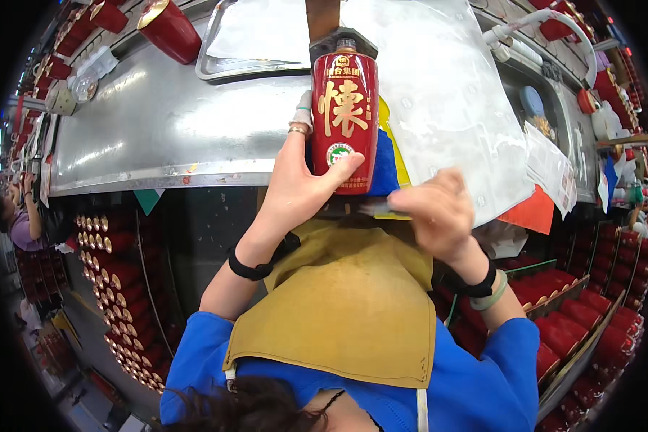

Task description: The person is manually applying decorative labels and seals to red and gold liquor bottles on an assembly line.

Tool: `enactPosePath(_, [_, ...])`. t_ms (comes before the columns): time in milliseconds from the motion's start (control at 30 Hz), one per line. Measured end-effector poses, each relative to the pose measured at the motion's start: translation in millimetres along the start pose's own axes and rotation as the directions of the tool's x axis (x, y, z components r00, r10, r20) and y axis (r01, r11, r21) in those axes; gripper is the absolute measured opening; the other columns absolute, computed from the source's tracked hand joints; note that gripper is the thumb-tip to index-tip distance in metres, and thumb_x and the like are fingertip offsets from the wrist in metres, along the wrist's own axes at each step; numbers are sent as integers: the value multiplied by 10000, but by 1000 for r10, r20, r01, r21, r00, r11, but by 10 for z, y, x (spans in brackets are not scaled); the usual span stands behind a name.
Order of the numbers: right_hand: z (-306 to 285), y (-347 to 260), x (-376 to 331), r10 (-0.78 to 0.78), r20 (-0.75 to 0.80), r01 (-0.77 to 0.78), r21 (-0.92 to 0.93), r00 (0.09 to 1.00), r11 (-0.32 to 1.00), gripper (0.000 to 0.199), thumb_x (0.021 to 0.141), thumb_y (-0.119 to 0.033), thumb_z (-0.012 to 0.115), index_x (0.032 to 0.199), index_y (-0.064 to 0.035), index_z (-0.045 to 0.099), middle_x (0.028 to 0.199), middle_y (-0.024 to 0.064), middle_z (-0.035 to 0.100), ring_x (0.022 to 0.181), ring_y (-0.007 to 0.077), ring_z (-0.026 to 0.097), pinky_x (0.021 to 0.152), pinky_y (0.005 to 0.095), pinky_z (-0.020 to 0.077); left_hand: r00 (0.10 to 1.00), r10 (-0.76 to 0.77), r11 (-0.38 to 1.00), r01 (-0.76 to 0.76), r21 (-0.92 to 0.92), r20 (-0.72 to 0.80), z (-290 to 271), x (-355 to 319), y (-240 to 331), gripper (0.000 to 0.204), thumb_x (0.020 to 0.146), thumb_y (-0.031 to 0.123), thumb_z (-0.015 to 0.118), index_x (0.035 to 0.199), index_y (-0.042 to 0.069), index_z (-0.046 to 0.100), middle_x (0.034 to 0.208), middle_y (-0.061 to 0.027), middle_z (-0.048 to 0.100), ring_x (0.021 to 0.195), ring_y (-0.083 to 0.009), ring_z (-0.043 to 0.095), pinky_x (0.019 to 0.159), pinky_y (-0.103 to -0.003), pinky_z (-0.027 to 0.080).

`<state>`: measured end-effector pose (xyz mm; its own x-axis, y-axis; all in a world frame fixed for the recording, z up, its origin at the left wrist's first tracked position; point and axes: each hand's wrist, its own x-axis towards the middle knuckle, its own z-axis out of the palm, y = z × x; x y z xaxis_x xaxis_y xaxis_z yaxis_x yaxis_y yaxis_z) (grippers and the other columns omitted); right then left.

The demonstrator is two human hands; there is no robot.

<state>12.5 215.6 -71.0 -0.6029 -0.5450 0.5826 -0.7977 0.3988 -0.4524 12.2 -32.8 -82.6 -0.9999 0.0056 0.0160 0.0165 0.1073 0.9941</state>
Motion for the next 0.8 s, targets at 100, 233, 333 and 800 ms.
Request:
enactPosePath(100, [-90, 143, -47, 185, -210, -194, -24, 960, 981, 276, 790, 48, 826, 1023, -89, 770, 942, 33, 791, 757, 215, 658, 758, 348, 443, 999, 21, 999, -22, 29, 39, 29, -7, 52, 1013, 828, 198, 901, 1581, -79, 283, 1342, -214, 633, 1217, -291, 672, 1075, -417, 537])
enactPosePath(233, [-68, 202, 43, 145, -260, -145, 17, 955, 989, 279, 794, 44, 838, 1037, -69, 760, 947, 55, 782, 777, 229, 662, 776, 350, 462, 995, 29, 991, -40, 124, 92, 16, -19, 12, 1077, 767, 205, 937, 1581, -63, 285, 1366, -248, 576, 1281, -327, 620, 1121, -435, 505])
enactPosePath(333, [-2, 136, 102, 158, -257, -151, 46, 953, 987, 293, 789, 55, 839, 1044, -63, 760, 949, 64, 774, 797, 243, 665, 782, 359, 476, 992, 26, 996, -36, 76, 122, -23, -73, -37, 1093, 809, 213, 922, 1622, -55, 243, 1465, -239, 525, 1352, -307, 575, 1173, -419, 460])
enactPosePath(800, [133, -1, 255, 121, -133, -130, -54, 984, 990, 292, 762, 36, 790, 1023, -94, 806, 964, 34, 787, 835, 225, 664, 826, 352, 506, 998, 11, 977, 3, -215, 66, -112, -63, -192, 741, 1030, 199, 739, 1621, -29, 355, 1497, -171, 580, 1373, -237, 575, 1199, -425, 419])
